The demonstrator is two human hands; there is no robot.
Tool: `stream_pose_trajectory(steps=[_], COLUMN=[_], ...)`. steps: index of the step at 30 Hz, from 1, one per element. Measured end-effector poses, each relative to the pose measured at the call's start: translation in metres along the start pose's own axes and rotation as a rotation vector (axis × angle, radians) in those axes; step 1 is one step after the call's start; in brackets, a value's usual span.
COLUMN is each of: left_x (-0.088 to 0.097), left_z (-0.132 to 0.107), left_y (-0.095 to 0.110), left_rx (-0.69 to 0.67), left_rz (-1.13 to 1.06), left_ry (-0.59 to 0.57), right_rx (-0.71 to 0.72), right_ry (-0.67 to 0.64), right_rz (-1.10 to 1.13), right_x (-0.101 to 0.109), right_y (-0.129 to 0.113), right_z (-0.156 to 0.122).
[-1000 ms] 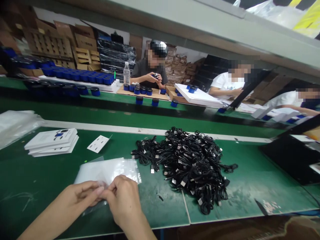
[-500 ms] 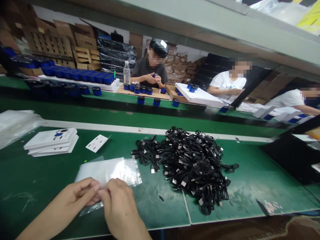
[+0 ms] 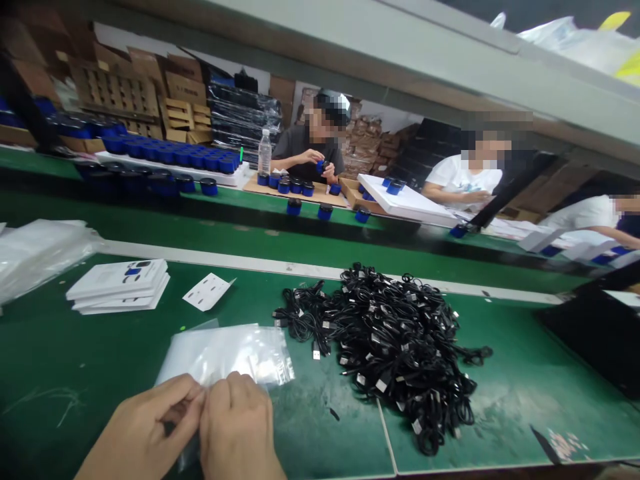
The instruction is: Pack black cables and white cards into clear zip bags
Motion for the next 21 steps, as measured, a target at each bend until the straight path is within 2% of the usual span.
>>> stream_pose_trajectory(steps=[2,5,8,11,13,16,19,21], left_x=[0.006,0.006,0.001,-0.006,-0.010,-0.014,-0.015,-0.015], left_z=[0.000,-0.001,-0.003,-0.004,-0.005,-0.007,-0.005,-0.004], left_y=[-0.007,-0.021,-0.033,-0.040,-0.044,-0.049,-0.053,-0.054], left_rx=[-0.016,0.044,0.092,0.130,0.158,0.210,0.270,0.313], left_rz=[0.061,0.061,0.015,-0.054,-0.100,-0.153,-0.209,-0.260], left_ry=[0.114,0.153,0.125,0.075,0.037,0.001,-0.021,-0.035], right_rx=[0.022,0.025,-0.023,-0.071,0.011,0.049,0.023,-0.048], right_ry=[0.029,0.002,-0.191,-0.330,-0.321,-0.331,-0.352,-0.334], right_rz=[-0.055,-0.080,-0.016,0.071,0.037,0.071,0.163,0.231], right_x=[-0.003,-0.005,-0.002,0.001,-0.004,-0.025,-0.044,-0.043], right_y=[-0.002,0.001,0.011,0.021,0.026,0.038,0.054,0.064], right_z=[-0.001,0.002,0.017,0.051,0.081,0.119,0.137,0.137])
Point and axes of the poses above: each hand's wrist, its own z-axis towards the middle knuckle, its own x-axis out of the back of the hand, y = z × x, the point moved 5 cm from there along z, towards the middle knuckle, and after that the axes turned 9 degrees about z, right-handed, at the moved point
